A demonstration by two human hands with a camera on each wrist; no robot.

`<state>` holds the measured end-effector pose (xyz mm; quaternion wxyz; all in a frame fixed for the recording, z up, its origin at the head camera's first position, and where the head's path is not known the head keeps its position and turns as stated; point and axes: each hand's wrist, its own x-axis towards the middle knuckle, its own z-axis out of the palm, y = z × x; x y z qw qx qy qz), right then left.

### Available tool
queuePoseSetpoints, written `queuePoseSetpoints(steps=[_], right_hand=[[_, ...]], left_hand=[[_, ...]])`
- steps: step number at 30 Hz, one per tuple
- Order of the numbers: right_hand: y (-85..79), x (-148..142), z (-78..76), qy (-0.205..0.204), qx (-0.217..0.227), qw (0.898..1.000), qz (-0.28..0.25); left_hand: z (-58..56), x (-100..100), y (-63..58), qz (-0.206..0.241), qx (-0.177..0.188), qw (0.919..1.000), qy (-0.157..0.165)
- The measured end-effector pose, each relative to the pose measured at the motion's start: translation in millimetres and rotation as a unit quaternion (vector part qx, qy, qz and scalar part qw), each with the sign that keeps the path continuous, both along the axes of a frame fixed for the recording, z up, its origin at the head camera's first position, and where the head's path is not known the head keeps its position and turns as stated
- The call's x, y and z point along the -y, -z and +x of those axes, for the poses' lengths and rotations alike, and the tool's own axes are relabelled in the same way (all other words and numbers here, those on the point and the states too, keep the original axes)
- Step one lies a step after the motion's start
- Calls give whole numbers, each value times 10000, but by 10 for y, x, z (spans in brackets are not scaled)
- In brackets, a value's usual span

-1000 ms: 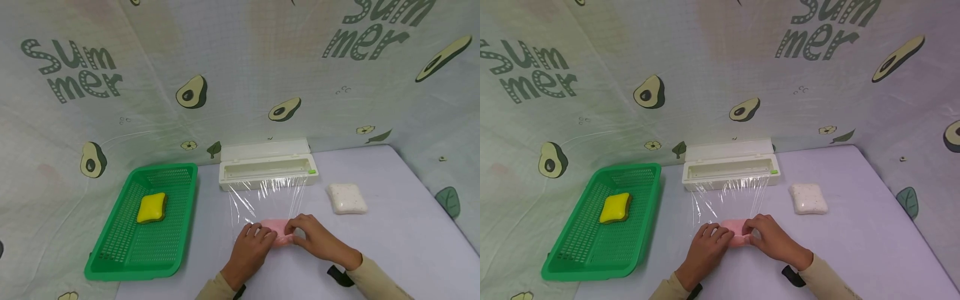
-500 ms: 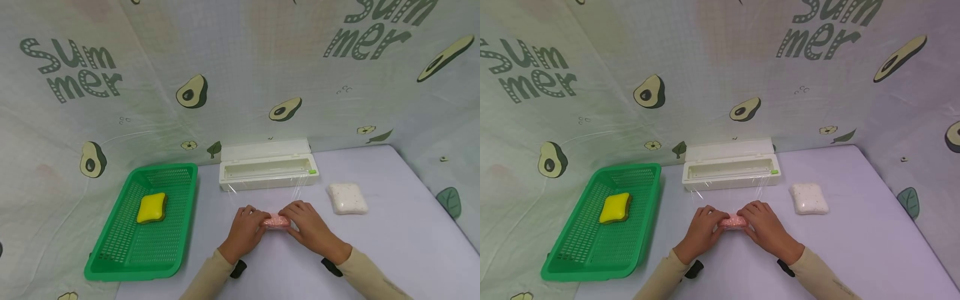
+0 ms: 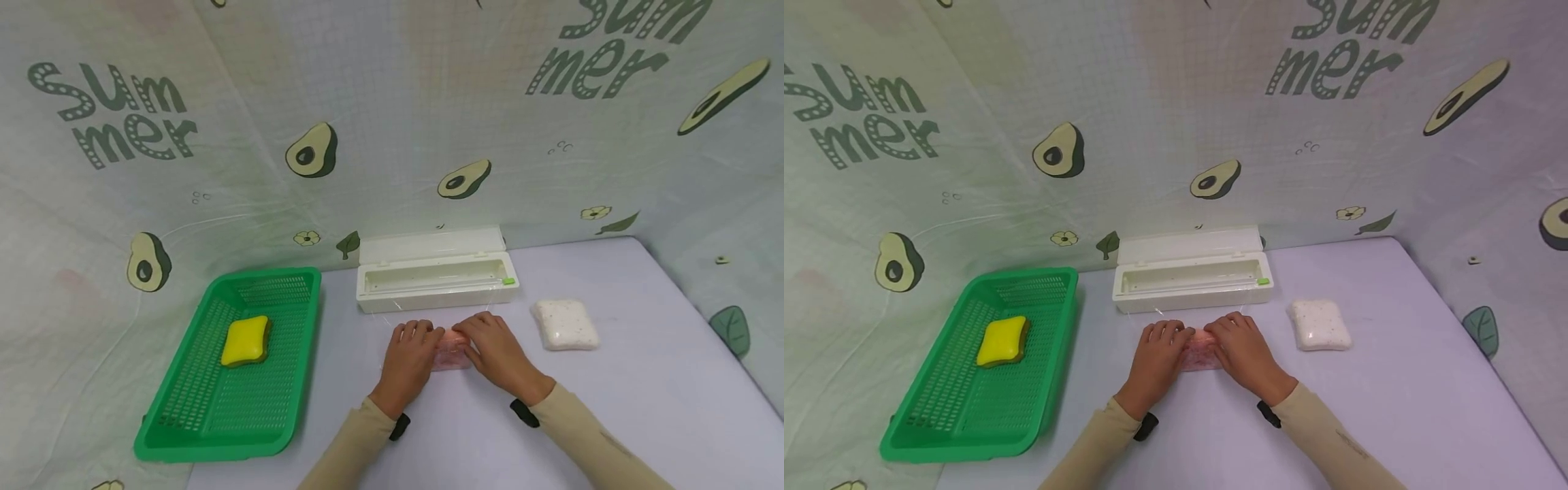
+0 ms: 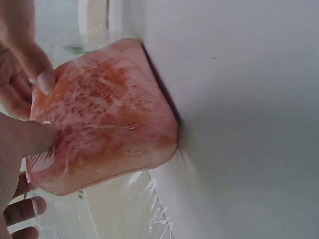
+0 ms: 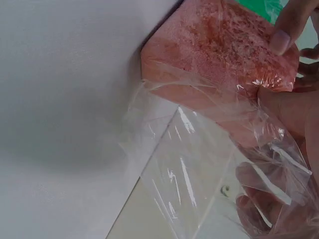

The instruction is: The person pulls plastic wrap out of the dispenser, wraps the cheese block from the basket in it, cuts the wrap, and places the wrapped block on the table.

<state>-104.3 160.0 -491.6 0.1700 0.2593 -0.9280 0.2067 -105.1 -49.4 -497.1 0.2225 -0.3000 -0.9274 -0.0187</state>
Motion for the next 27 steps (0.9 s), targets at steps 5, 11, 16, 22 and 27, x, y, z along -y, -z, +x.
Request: queuePoseSetpoints(steps=[5, 11, 16, 22, 27], right_hand=[[2, 30, -83, 267, -195, 9990, 287], [56, 87, -112, 422, -491, 9949, 770], [146, 132, -48, 488, -696, 9900, 1126], [233, 150, -34, 467, -851, 9887, 1144], [290, 158, -97, 467, -820, 9881, 1216]], left_hand=[[0, -37, 85, -693, -198, 9973, -168], [-78, -27, 173, -1138, 64, 9931, -285], [-142, -14, 194, -1024, 338, 9938, -271], [-206, -21, 214, -1039, 547, 9926, -311], [-268, -48, 231, -888, 467, 9944, -330]])
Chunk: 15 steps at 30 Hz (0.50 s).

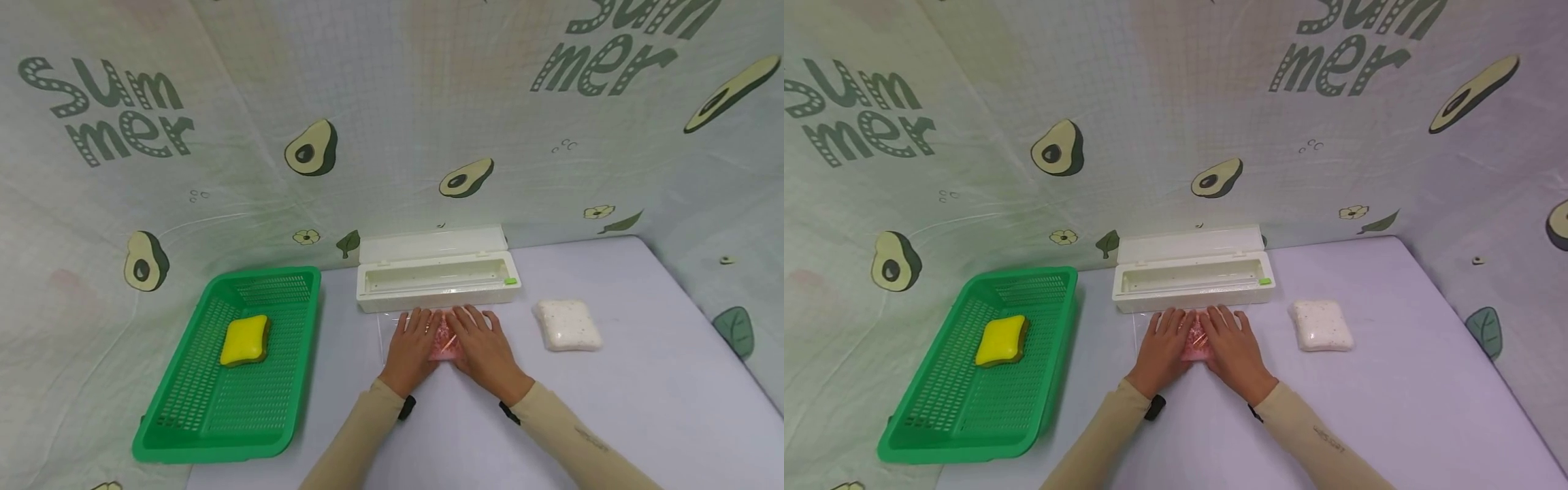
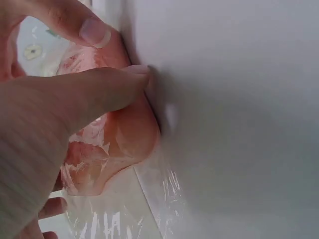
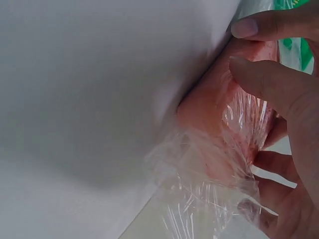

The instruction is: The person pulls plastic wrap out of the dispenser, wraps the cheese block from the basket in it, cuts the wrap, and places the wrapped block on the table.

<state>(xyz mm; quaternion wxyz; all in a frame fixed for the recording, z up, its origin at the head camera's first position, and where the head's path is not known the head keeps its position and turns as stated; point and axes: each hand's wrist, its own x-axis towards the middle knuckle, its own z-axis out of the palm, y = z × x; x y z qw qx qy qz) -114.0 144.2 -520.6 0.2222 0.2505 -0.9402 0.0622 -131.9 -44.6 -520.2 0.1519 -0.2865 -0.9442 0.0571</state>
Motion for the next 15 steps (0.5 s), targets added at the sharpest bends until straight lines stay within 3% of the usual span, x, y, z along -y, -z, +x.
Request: queuePoseSetpoints(steps=[8, 15], right_hand=[[20, 8, -92, 33, 192, 9998, -91], [53, -48, -147, -60, 730, 9970, -258]], left_hand=[[-42, -26, 29, 107, -56, 9999, -45], [-90, -39, 61, 47, -196, 9998, -66]])
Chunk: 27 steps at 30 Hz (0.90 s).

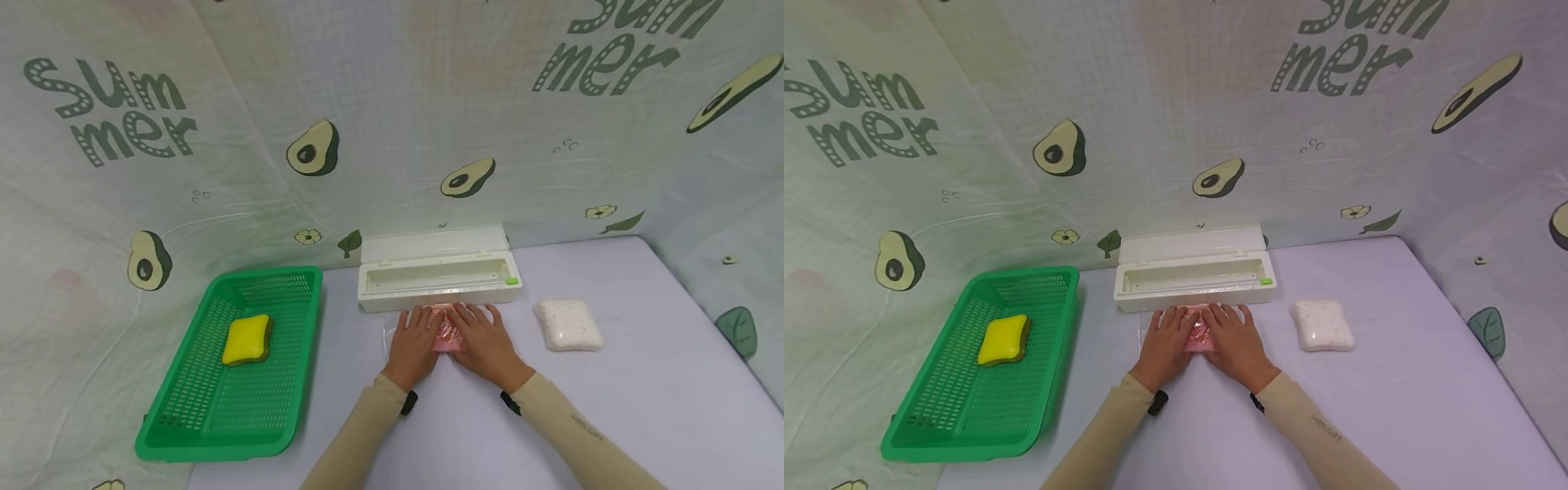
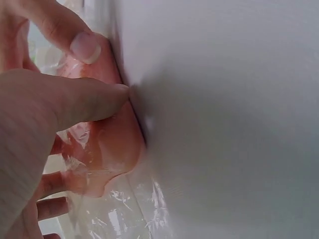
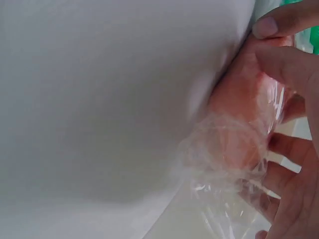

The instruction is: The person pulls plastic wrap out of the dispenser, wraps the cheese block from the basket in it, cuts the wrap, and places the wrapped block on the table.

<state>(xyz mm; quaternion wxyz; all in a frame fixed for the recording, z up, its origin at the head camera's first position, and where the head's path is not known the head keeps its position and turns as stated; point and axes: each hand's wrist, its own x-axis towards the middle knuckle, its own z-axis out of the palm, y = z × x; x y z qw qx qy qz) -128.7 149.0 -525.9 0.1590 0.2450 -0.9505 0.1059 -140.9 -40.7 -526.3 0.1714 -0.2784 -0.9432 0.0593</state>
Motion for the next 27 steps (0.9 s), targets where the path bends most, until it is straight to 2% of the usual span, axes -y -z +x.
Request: queuePoseSetpoints(steps=[5, 8, 11, 13, 15, 17, 20, 23, 27], right_hand=[[35, -105, -20, -211, 303, 9992, -182], [44, -173, -46, -87, 276, 9982, -523], [35, -255, -79, 361, -121, 9936, -1060], [0, -316, -112, 802, -448, 9846, -1486], [-30, -380, -167, 1246, -554, 9719, -1919], [-60, -441, -237, 1619, -450, 9594, -2266], [-75, -523, -349, 2019, -34, 9479, -2466], [-68, -583, -438, 2178, 321, 9425, -2514], [-41, -640, -497, 2198, 557, 9433, -2422]], left_hand=[[-6, -4, -6, 80, 101, 9999, 19], [-6, -3, 2, 150, 152, 9998, 42], [-8, 1, 13, 246, 148, 9996, 80], [-12, 5, 16, 286, 135, 9994, 105], [-14, 7, 13, 260, 176, 9995, 85], [-17, 10, 14, 211, 210, 9995, 55], [-15, 8, 14, 145, 227, 9996, 8], [-8, 5, 19, 140, 201, 9997, -5], [-2, -2, 23, 174, 197, 9997, -1]])
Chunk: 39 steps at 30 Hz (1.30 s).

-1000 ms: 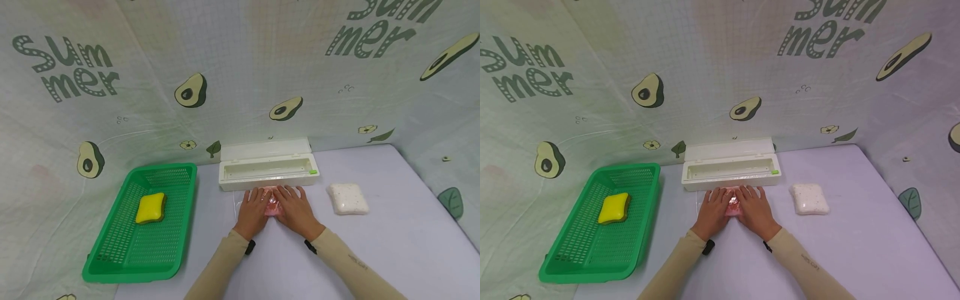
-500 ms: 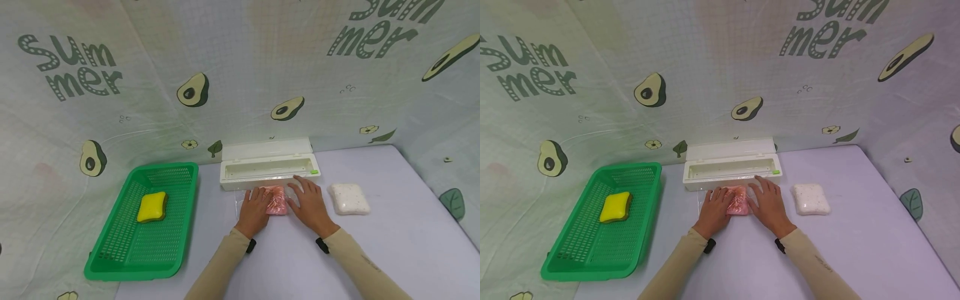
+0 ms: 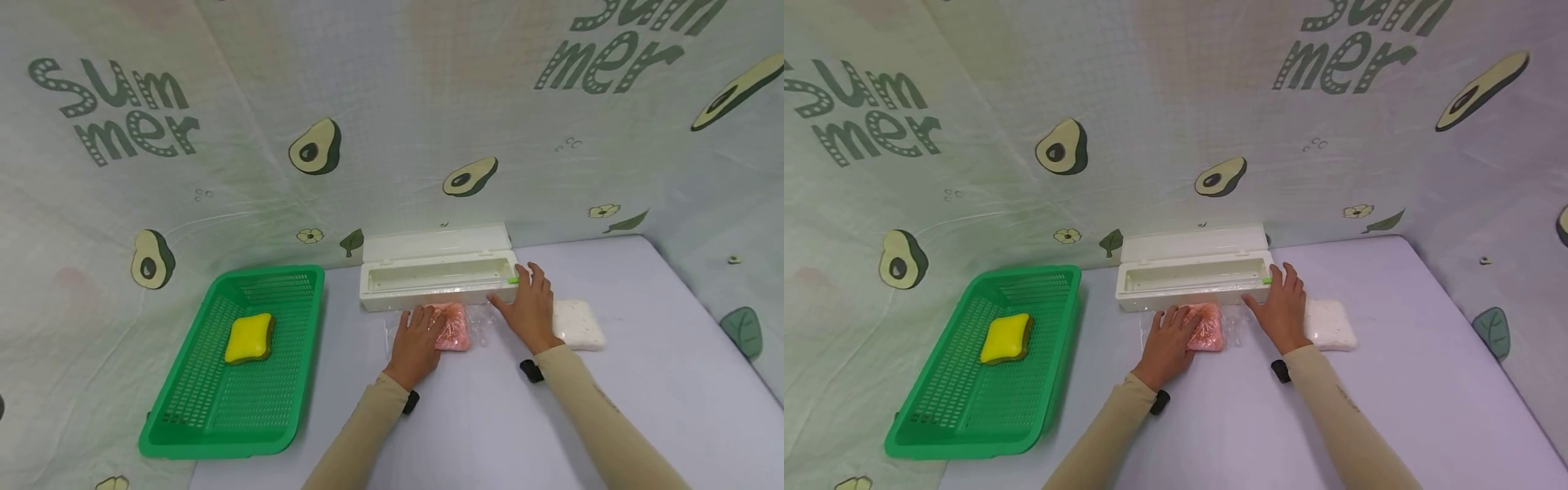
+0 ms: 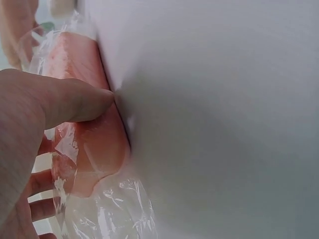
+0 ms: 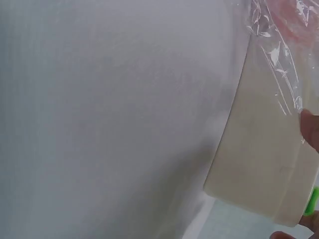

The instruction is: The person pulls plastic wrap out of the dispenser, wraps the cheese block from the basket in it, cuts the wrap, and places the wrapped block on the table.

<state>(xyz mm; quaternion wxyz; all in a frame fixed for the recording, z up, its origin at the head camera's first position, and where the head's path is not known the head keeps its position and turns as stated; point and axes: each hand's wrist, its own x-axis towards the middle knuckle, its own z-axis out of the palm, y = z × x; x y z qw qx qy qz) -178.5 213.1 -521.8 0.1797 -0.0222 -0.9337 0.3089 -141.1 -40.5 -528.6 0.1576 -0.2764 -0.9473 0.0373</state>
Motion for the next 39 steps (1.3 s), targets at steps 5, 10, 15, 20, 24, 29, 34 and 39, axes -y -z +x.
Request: queuePoseSetpoints(steps=[5, 10, 15, 20, 24, 29, 34, 39], right_hand=[[55, -60, -11, -3, -6, 9998, 202], [102, -71, -23, -30, -215, 9996, 196], [106, -73, -24, 126, -342, 9991, 213], [95, -70, -31, 356, -354, 9984, 246], [124, -44, -39, 397, -284, 9984, 302], [148, -38, -13, 453, -392, 9968, 531], [132, -15, -1, 458, -523, 9932, 934], [87, -3, 3, 468, -580, 9911, 1104]], left_hand=[[-7, 7, 8, 62, 87, 9999, -6], [3, 29, -40, 50, 291, 9996, -31], [26, -49, -197, 122, 319, 9994, 65], [-52, -356, -432, 424, 325, 9982, 290], [-225, -653, -517, 652, 441, 9965, 265], [-472, -995, -471, 745, 593, 9954, 93], [-642, -1230, -441, 871, 606, 9943, -50], [-738, -1388, -473, 779, 447, 9959, -67]])
